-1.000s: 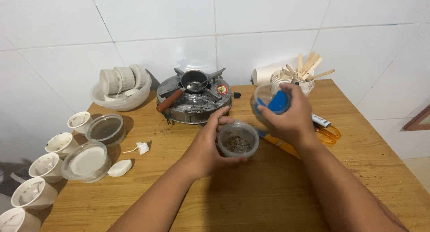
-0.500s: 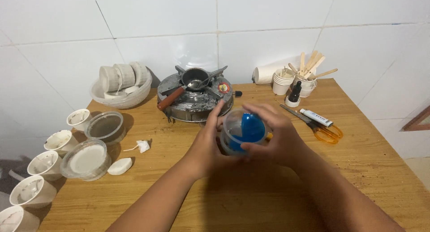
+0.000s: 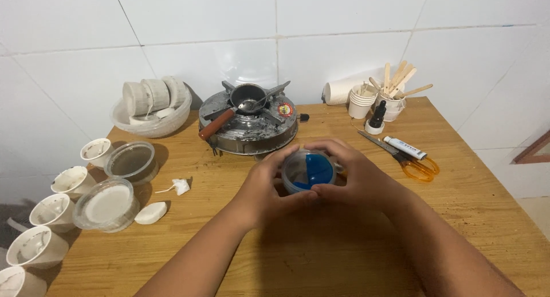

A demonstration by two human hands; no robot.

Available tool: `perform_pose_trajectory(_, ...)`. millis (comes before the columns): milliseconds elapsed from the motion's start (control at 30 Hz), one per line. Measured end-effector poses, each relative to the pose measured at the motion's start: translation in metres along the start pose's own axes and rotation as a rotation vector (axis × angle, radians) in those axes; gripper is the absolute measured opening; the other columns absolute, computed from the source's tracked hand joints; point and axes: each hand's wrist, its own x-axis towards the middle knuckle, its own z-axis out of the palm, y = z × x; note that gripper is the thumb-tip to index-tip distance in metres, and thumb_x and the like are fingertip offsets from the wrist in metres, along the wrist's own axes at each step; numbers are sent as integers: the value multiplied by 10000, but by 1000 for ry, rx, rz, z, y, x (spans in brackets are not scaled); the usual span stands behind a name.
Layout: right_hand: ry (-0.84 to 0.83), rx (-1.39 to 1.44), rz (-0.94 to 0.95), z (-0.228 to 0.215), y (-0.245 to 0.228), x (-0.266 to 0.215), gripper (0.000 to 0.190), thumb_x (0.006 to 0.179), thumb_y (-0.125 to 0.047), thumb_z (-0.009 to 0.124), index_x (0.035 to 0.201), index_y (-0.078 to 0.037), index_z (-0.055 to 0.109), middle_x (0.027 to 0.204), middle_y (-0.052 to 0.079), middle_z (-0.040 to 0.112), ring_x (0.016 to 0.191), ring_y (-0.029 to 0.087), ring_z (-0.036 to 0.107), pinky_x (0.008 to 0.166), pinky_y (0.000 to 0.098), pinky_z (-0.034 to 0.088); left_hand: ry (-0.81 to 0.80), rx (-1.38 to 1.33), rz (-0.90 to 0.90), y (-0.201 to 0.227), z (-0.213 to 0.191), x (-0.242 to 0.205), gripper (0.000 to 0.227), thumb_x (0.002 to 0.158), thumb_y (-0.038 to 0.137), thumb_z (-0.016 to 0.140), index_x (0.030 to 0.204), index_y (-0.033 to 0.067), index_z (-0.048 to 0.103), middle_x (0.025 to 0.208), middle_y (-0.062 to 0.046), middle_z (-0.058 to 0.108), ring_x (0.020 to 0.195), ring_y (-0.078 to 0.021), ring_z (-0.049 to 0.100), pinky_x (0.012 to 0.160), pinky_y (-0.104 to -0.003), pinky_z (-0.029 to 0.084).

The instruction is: Scraping material from a table into a cup and mixing it with liquid

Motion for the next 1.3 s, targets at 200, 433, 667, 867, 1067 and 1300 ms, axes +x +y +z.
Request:
perform_pose_trajectory(200, -27, 71, 17, 1, 15, 1, 870, 693, -451, 883, 1429, -91, 590, 1335, 244, 647, 1249, 465, 602, 1024, 586, 465, -57, -105, -101, 6, 2, 0, 1014, 655, 268, 929, 1540, 123, 454, 1459, -201, 583, 1345, -427, 575, 1122, -498, 497)
perform_pose_trajectory(433, 9, 119, -136, -4, 34, 1, 981, 629, -455, 931, 1450, -60, 568, 1253, 213, 711, 1031, 355, 677, 829, 434, 516, 40, -22, 65, -13, -4, 2, 1065, 557, 260, 990, 1497, 118, 511, 1446, -202, 589, 1340, -406, 581, 1153, -519, 459)
perform_pose_trajectory(667, 111, 73, -358, -6, 25, 2, 1218, 470, -388, 1030, 1495, -25, 483, 1383, 246, 650, 1189, 452, 634, 881, 508, 531, 172, -16, 371, -24, -4, 5, 1047, 552, 220, 1006, 1482, 151, 530, 1454, -181, 582, 1368, -405, 544, 1164, -535, 430)
perform_pose_trajectory(867, 88, 103, -316, -1, 27, 2, 1182, 521, -251, 1030, 1504, 17, 431, 1480, 299, 544, 1327, 555, 519, 1028, 634, 477, 258, -23, 467, -35, 0, 9, 1047, 535, 196, 1027, 1465, 151, 546, 1444, -138, 602, 1359, -362, 567, 1145, -476, 474)
perform_pose_trajectory(1067, 67, 203, -301, 1, 32, 3, 1163, 580, -214, 992, 1545, -27, 370, 1547, 273, 472, 1367, 556, 470, 1025, 638, 491, 302, 19, 550, -29, 2, 5, 1031, 535, 171, 1016, 1450, 132, 542, 1428, -139, 615, 1346, -354, 580, 1124, -474, 510)
perform_pose_trajectory(1300, 75, 375, -307, 1, 41, 8, 998, 679, -252, 903, 1522, -34, 416, 1512, 264, 517, 1337, 539, 514, 1023, 628, 517, 224, -95, 450, -30, 7, 8, 1075, 537, 198, 1009, 1486, 157, 506, 1449, -130, 598, 1346, -351, 577, 1154, -467, 484)
